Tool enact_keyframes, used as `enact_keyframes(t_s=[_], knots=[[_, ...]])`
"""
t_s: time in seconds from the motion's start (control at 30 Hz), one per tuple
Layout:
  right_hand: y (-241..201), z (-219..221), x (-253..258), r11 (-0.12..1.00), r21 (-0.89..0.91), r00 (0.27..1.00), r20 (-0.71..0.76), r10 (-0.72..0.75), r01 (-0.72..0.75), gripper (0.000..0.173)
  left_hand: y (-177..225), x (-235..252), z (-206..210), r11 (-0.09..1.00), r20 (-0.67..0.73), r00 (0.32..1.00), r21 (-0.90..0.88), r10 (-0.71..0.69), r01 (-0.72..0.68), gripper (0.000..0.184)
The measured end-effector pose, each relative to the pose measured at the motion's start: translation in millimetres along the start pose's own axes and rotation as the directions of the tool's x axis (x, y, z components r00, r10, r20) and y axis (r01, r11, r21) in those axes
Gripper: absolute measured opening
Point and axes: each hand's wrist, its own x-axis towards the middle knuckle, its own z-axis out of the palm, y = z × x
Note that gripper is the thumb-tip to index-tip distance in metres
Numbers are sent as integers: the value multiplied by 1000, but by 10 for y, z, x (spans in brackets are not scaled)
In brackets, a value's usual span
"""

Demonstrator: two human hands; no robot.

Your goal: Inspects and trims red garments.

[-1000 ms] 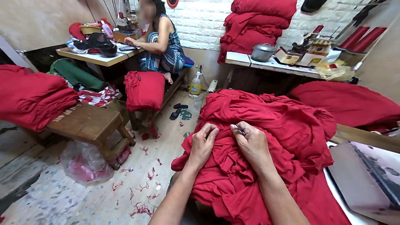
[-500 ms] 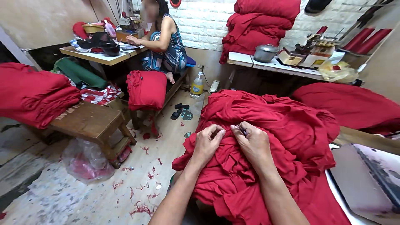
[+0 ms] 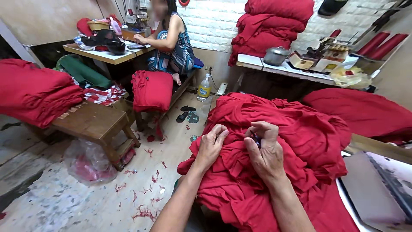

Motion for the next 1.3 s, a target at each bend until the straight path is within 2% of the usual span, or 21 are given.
enact_keyframes(t_s=[0.07,0.13,0.27,0.4,0.6,0.9,1.07,1.13,1.17,1.23,1.27,1.3], knots=[[-50,5,-7,1000,-6,997,71,29,-29,54,-4,16,-16,1000,18,1000,-1,-9,9,25],[-52,-4,-4,994,-88,986,144,79,-67,51,-12,34,-29,1000,30,999,-19,-17,18,24],[-39,-63,26,977,-213,966,246,80,-27,40,-24,63,-61,1000,74,997,-22,1,1,24],[-112,-85,50,963,-270,943,320,96,-6,36,-9,81,-98,1000,110,994,-9,25,-24,25],[-176,-40,45,940,-340,947,298,119,-11,28,-28,115,-112,997,127,990,29,69,-73,24],[-158,-13,40,948,-319,950,303,81,20,24,-41,144,-62,985,152,979,81,138,-152,24],[-132,-20,35,954,-298,947,311,78,19,23,-22,139,-74,993,124,990,83,72,-83,22],[-81,-33,17,974,-219,951,281,127,-66,30,-44,124,-105,999,35,999,20,26,-26,21],[-52,-54,12,979,-131,946,266,186,-155,32,-80,114,-156,999,-18,1000,-32,1,-2,21],[20,-83,0,930,165,934,202,293,-328,32,-215,72,-345,993,-134,989,-104,-69,55,24],[62,-85,-3,868,342,933,156,325,-359,28,-298,35,-464,992,-209,972,-76,-111,97,26],[92,-90,0,792,495,929,108,353,-358,24,-383,-9,-587,986,-300,942,30,-148,165,26]])
